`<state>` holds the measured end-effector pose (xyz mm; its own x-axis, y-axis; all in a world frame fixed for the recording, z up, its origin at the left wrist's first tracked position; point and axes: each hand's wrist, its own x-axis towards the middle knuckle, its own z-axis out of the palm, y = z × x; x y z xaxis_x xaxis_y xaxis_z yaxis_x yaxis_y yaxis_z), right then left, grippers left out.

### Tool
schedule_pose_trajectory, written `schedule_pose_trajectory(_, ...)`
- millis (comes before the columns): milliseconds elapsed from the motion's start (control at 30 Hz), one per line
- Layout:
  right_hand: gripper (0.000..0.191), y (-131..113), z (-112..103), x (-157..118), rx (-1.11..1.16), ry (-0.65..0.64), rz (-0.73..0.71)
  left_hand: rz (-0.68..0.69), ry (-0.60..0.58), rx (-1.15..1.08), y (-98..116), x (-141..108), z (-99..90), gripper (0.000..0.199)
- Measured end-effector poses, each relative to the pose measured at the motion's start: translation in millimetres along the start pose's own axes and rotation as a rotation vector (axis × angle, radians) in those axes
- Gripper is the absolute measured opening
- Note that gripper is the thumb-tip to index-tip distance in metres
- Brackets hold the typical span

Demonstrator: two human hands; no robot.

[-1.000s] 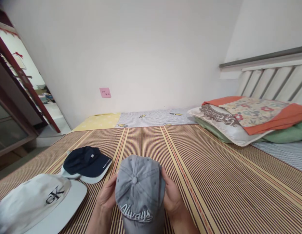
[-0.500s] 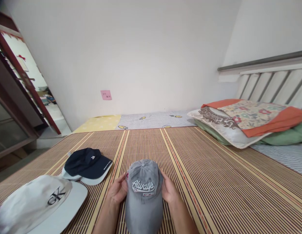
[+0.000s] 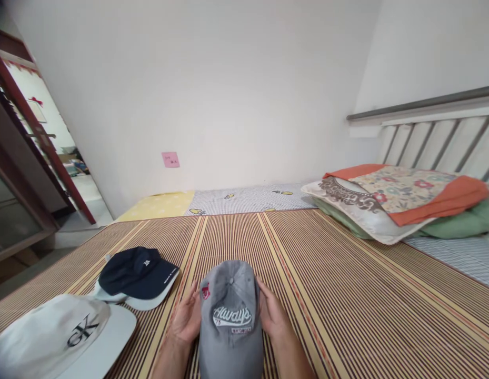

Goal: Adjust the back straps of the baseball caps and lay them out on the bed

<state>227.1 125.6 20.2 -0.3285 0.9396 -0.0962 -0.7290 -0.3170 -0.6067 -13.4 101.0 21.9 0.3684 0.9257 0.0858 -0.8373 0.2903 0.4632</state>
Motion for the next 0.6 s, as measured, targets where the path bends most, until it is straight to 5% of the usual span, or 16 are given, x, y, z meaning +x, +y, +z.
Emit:
schedule_pose_trajectory(133, 0.039, -5, 4, -12, 0.031, -0.014, -0.068, 0.037, -0.167, -0.031, -11, -11, 8.9, 0.032)
schedule_pose_trajectory(333, 0.044, -7, 17, -24, -0.008, -0.071, -0.036, -0.102, -0.075, -0.029, -36, -17, 25.8, 0.027)
schedule_pose_trajectory(600, 0.036, -7, 23, -19, 0.068, -0.109, 0.065, -0.1, -0.296, -0.02, -24, -24, 57.2, 0.042)
